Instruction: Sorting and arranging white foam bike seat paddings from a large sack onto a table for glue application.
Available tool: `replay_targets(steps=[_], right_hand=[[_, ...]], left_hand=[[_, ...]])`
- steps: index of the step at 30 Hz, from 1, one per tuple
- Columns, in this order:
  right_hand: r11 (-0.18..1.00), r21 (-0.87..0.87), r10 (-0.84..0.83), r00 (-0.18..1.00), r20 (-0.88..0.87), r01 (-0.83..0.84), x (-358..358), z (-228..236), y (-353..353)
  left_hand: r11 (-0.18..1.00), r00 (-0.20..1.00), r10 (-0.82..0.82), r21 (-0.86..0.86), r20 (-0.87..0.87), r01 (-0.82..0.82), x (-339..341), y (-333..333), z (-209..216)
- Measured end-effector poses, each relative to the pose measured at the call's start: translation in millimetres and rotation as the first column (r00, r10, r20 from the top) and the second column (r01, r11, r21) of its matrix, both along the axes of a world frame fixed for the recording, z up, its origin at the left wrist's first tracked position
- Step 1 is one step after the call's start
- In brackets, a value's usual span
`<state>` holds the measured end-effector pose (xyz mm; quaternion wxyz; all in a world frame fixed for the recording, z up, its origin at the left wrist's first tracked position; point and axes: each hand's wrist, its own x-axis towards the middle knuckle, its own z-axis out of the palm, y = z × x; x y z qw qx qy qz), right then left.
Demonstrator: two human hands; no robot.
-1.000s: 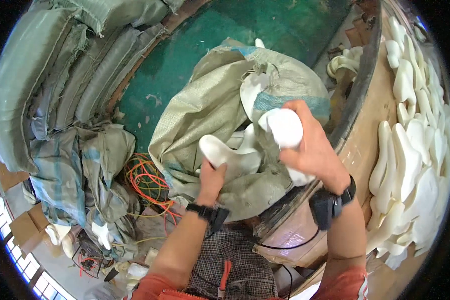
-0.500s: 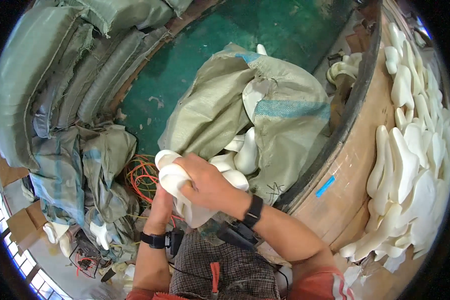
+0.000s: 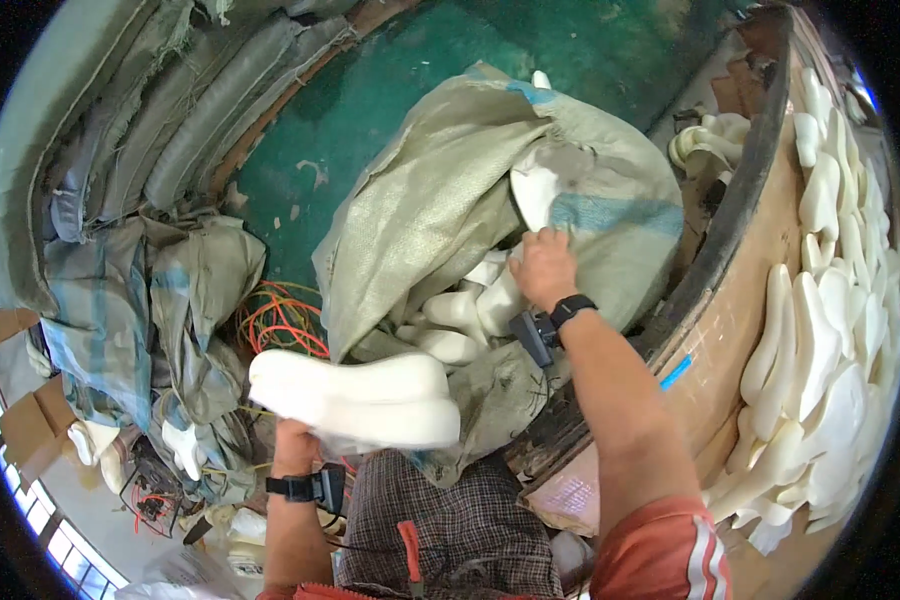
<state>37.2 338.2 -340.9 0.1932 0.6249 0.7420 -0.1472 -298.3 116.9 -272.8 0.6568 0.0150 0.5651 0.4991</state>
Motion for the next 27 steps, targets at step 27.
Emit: replay_targets(steps=[27], right_hand=[[0.895,0.005,0.413,0.825,-0.385,-0.446,-20,163,-30]], left_hand=[[0.702,0.772,-0.625,0.35,-0.117,0.621,49,37,73]])
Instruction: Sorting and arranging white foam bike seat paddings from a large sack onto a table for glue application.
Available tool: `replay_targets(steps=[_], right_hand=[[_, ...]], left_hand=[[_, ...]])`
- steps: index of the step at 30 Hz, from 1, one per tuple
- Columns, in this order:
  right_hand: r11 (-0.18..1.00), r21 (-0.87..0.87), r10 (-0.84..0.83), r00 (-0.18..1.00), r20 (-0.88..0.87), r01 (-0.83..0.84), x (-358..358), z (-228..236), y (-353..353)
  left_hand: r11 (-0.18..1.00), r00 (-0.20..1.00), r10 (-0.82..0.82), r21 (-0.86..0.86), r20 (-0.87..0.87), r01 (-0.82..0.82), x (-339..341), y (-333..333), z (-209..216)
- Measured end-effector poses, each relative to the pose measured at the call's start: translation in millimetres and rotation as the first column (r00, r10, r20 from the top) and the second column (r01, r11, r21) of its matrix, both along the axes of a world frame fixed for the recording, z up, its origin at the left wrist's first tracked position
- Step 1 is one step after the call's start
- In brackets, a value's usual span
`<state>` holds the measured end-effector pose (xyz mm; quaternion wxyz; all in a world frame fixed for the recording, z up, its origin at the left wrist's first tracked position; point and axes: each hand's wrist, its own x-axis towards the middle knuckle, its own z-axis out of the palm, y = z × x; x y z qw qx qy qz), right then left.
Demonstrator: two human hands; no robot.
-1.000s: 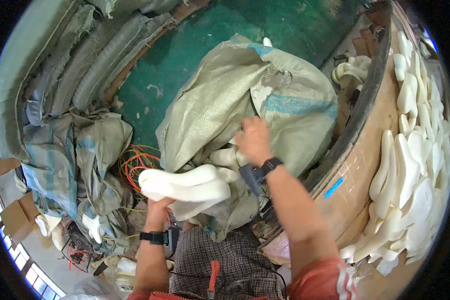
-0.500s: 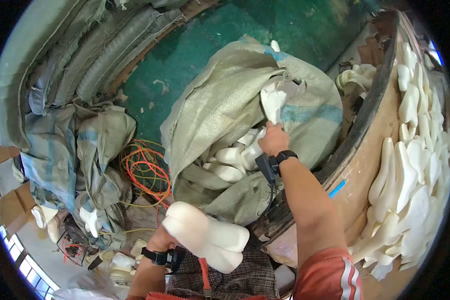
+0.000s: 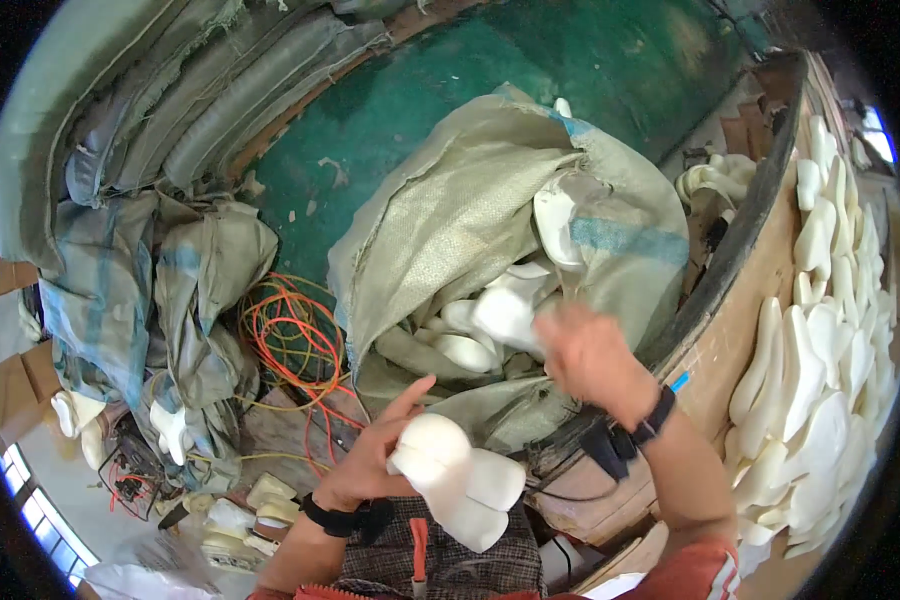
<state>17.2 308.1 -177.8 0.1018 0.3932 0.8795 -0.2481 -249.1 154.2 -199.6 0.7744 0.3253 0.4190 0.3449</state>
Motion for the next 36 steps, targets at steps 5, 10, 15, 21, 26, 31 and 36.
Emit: replay_targets(steps=[5,10,15,21,26,31,36], right_hand=[[0.905,-0.313,0.154,0.908,-0.389,-0.288,-53,53,-4],[0.16,-0.976,-0.288,0.939,-0.187,-0.145,-45,-38,1],[0.872,-0.367,-0.209,0.925,0.318,0.324,3,-200,25],[0.822,-0.173,-0.438,0.795,0.419,0.543,10,-296,19],[0.828,-0.192,-0.331,0.736,0.59,0.526,2,-266,16],[0.842,-0.47,0.382,0.908,0.175,-0.264,26,-242,18],[0.811,-0.585,0.157,0.96,0.233,0.009,-3,-241,14]], left_hand=[[0.896,0.933,-0.088,0.381,-0.35,0.227,8,21,27],[0.922,0.912,-0.173,0.264,-0.372,0.283,5,-7,-13],[0.976,0.931,-0.043,0.186,-0.363,0.117,23,-49,-74],[0.935,0.969,0.24,-0.279,0.05,-0.217,31,-61,-112],[0.84,0.962,0.263,-0.509,0.076,-0.189,42,-45,-148],[0.957,0.984,-0.173,-0.245,-0.039,0.158,44,-40,-169],[0.941,0.999,0.039,-0.336,0.016,-0.032,42,-56,-147]])
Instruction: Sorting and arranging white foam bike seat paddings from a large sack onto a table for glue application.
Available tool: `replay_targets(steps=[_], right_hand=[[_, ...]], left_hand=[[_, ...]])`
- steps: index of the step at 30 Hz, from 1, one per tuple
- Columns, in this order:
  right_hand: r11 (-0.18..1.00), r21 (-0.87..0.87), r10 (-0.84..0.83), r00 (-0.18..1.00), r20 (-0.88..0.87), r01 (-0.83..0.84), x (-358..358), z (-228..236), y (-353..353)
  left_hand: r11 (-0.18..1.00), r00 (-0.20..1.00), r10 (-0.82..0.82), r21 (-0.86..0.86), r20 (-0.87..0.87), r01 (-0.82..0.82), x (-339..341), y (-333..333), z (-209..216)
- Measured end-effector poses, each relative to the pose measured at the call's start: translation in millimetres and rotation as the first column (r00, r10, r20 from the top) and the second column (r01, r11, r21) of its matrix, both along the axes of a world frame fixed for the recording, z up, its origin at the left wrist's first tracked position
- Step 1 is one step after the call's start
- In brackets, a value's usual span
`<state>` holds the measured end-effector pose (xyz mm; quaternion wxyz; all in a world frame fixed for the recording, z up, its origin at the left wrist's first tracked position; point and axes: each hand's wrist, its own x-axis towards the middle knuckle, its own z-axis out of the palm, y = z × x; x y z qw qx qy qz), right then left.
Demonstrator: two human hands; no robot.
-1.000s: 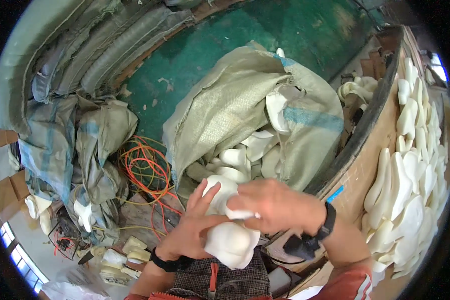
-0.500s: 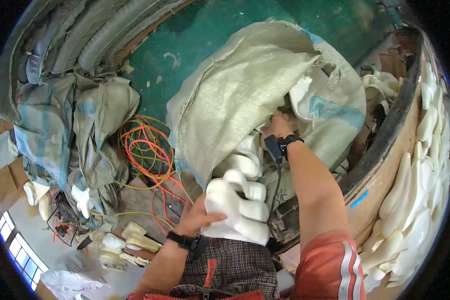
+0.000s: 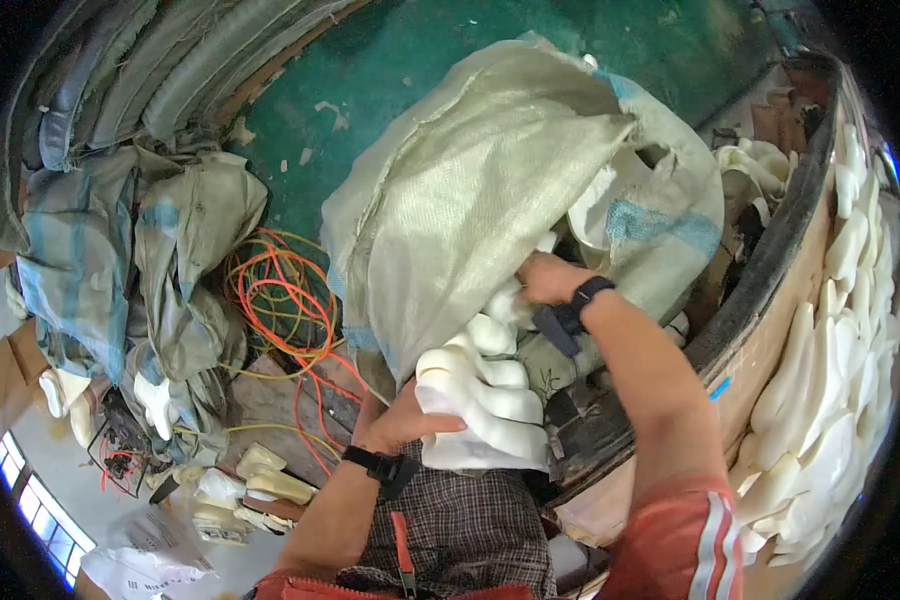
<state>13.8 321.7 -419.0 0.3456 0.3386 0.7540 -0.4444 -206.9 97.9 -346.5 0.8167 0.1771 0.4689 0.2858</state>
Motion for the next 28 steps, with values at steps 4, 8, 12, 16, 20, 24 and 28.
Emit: replay_targets(steps=[4,8,12,16,20,24,28], right_hand=[[0.998,0.039,-0.04,0.997,-0.062,0.043,-44,-16,-8],[0.985,-0.01,0.173,0.98,0.102,-0.173,-96,-10,-27],[0.96,-0.13,0.236,0.966,-0.106,-0.249,-72,19,-44],[0.941,0.063,0.337,0.906,-0.255,-0.333,-39,79,-60],[0.989,0.125,-0.001,0.845,-0.535,0.08,-15,146,-54],[0.624,-0.096,-0.618,0.415,-0.668,0.775,18,251,-47],[0.337,-0.232,-0.63,0.035,-0.776,0.913,50,357,-88]], left_hand=[[0.962,0.991,0.13,-0.244,0.004,-0.126,-8,-21,1],[0.877,0.949,0.295,-0.362,-0.115,-0.316,-61,-44,6],[0.828,0.906,0.366,-0.371,-0.212,-0.421,-106,-57,25],[0.736,0.795,0.533,-0.305,-0.291,-0.605,-146,-75,38],[0.751,0.751,0.66,-0.022,-0.014,-0.66,-176,-73,53],[0.682,0.674,0.731,0.1,-0.106,-0.724,-169,-29,130],[0.778,0.802,0.579,0.193,0.149,-0.597,-178,4,179]])
